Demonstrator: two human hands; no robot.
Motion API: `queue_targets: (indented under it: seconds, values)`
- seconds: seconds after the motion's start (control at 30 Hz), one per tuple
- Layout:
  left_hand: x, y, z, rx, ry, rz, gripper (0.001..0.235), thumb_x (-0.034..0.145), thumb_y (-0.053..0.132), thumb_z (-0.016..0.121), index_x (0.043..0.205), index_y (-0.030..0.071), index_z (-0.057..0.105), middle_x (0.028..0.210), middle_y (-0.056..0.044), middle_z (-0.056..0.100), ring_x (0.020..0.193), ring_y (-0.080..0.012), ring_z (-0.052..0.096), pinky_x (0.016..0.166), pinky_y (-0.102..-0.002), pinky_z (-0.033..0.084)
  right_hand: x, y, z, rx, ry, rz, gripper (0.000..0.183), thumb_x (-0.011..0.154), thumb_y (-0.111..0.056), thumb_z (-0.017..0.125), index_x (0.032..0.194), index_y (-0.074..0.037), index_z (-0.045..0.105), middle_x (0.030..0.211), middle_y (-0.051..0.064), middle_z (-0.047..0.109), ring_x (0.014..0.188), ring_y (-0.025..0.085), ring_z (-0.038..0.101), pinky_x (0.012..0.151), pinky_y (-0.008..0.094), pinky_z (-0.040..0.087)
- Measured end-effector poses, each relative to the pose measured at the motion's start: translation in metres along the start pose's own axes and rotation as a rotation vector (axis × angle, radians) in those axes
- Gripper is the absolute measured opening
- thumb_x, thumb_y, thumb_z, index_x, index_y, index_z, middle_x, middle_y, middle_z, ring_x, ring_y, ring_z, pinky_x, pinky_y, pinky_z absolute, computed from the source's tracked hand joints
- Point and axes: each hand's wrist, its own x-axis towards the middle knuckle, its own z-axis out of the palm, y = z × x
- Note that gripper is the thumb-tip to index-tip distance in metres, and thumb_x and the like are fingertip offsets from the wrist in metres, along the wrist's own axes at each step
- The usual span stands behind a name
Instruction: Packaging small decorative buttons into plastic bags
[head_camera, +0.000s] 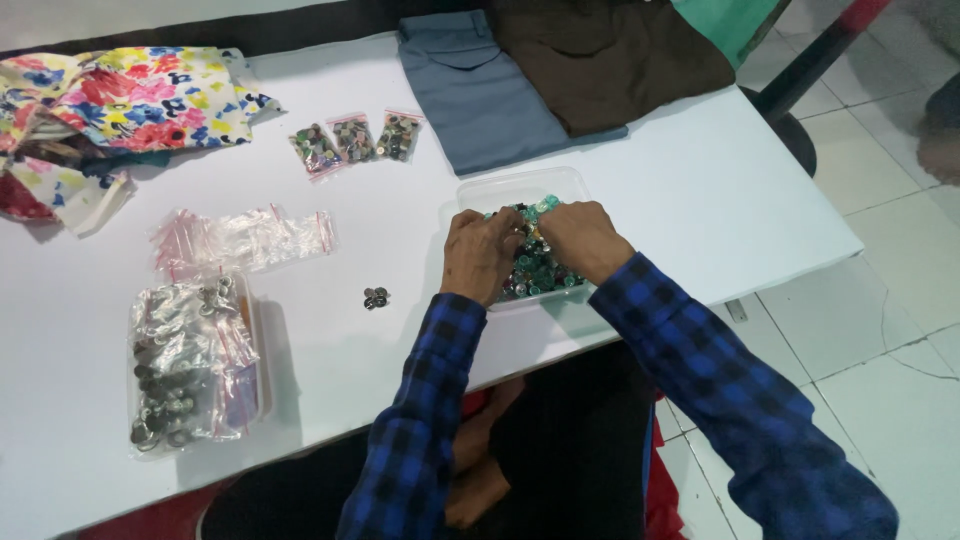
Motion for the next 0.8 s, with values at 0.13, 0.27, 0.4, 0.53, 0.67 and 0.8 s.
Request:
queue_targets:
  seconds: [0.13, 0.27, 0.4, 0.53, 0.67, 0.8]
  values:
    - [-0.002, 0.003, -0.004, -0.012, -0.009, -0.021, 0.015, 0.096, 0.02, 0.066, 0.108, 0.023, 0.057, 0.092, -0.004, 0.076, 0.1, -0.0296, 0.073, 0.103, -0.047, 0.048, -0.009, -0.006, 0.004, -0.059, 0.041, -0.021, 0.006, 0.08, -0.005, 0.068, 0.082, -0.004, 0.074, 0.071, 0.016, 0.073, 0.072, 0.04, 0.075, 0.06, 0.052, 0.06]
    - [-0.001, 0.003, -0.005, 0.007, -0.044, -0.056, 0.016, 0.095, 0.021, 0.067, 0.106, 0.023, 0.055, 0.093, -0.003, 0.076, 0.1, -0.0291, 0.073, 0.101, -0.048, 0.05, -0.025, -0.012, -0.024, 0.01, 0.109, -0.039, 0.011, 0.086, -0.009, 0.064, 0.085, -0.002, 0.073, 0.075, 0.019, 0.073, 0.075, 0.042, 0.074, 0.065, 0.054, 0.06]
    - [0.001, -0.002, -0.001, 0.013, -0.002, -0.038, 0.015, 0.094, 0.02, 0.068, 0.104, 0.025, 0.058, 0.093, 0.001, 0.078, 0.099, -0.0251, 0.075, 0.096, -0.045, 0.055, -0.044, -0.02, -0.07, 0.326, 0.154, 0.01, 0.014, 0.089, -0.007, 0.068, 0.1, -0.006, 0.077, 0.083, 0.021, 0.077, 0.082, 0.046, 0.074, 0.07, 0.054, 0.059]
    - [0.0, 0.0, -0.002, -0.003, 0.019, -0.034, 0.014, 0.094, 0.022, 0.067, 0.106, 0.027, 0.062, 0.096, 0.003, 0.078, 0.101, -0.0266, 0.074, 0.093, -0.046, 0.056, -0.054, -0.032, -0.078, 0.632, 0.241, -0.023, 0.019, 0.092, -0.005, 0.065, 0.109, -0.001, 0.072, 0.091, 0.027, 0.076, 0.092, 0.052, 0.071, 0.077, 0.06, 0.057]
    - [0.0, 0.006, -0.005, 0.046, 0.045, 0.025, 0.011, 0.094, 0.019, 0.065, 0.104, 0.025, 0.066, 0.096, -0.001, 0.078, 0.099, -0.0285, 0.074, 0.092, -0.047, 0.057, -0.052, -0.034, -0.066, 0.674, 0.345, -0.032, 0.018, 0.094, -0.009, 0.067, 0.109, -0.009, 0.075, 0.09, 0.023, 0.076, 0.09, 0.048, 0.071, 0.077, 0.056, 0.058]
    - [0.006, -0.019, 0.029, 0.148, 0.236, 0.201, 0.009, 0.091, 0.013, 0.072, 0.096, 0.02, 0.069, 0.087, -0.001, 0.075, 0.086, -0.0253, 0.073, 0.106, -0.043, 0.044, -0.059, -0.043, -0.07, 0.643, 0.512, -0.062, 0.017, 0.098, -0.006, 0.066, 0.11, -0.01, 0.077, 0.087, 0.021, 0.075, 0.083, 0.044, 0.072, 0.064, 0.048, 0.06]
